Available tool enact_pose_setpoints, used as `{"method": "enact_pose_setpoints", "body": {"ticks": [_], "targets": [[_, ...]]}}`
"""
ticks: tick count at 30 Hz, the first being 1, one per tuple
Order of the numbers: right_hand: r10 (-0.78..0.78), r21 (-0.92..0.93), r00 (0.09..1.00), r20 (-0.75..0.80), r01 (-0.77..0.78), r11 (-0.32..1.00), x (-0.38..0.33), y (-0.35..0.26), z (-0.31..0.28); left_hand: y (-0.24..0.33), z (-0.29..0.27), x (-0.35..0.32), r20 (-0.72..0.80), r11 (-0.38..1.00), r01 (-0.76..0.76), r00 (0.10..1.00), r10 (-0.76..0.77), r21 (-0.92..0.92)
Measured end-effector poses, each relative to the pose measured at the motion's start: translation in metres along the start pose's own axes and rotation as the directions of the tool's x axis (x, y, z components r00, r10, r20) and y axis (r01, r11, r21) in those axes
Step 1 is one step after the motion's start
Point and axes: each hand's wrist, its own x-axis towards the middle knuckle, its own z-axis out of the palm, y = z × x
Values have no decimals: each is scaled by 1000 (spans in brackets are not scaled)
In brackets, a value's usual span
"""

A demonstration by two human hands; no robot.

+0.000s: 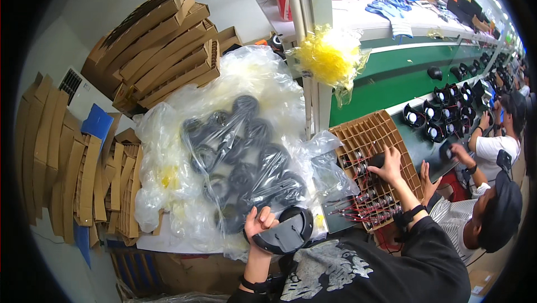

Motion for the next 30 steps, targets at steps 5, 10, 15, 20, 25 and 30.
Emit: {"method": "enact_pose_setpoints", "body": {"ticks": [5, 10, 15, 20, 25, 30], "targets": [[-650, 917, 706, 280, 2, 398, -2, -155, -83, 2, 2, 0, 0, 992, 44, 999, -44, -119], [-704, 877, 654, 277, 128, 463, -19, -216, -130, 12, 2, 3, -23, 996, -28, 999, 26, -82], [-113, 742, 881, -459, 450, 496, 44, -196, -188, 64, 10, -49, -432, 779, -513, 648, 627, 360], [-341, 402, 655, -674, 712, 575, 97, -239, -220, 74, 4, -59, -232, 798, -519, 772, 591, 306], [-342, 49, 567, -749, 562, 826, 149, -249, -198, 57, 4, -20, -210, 890, -427, 866, 453, 158], [-248, -35, 351, -903, 515, 857, 135, -263, -204, 43, 12, -10, -373, 868, -422, 786, 493, 261]]}}
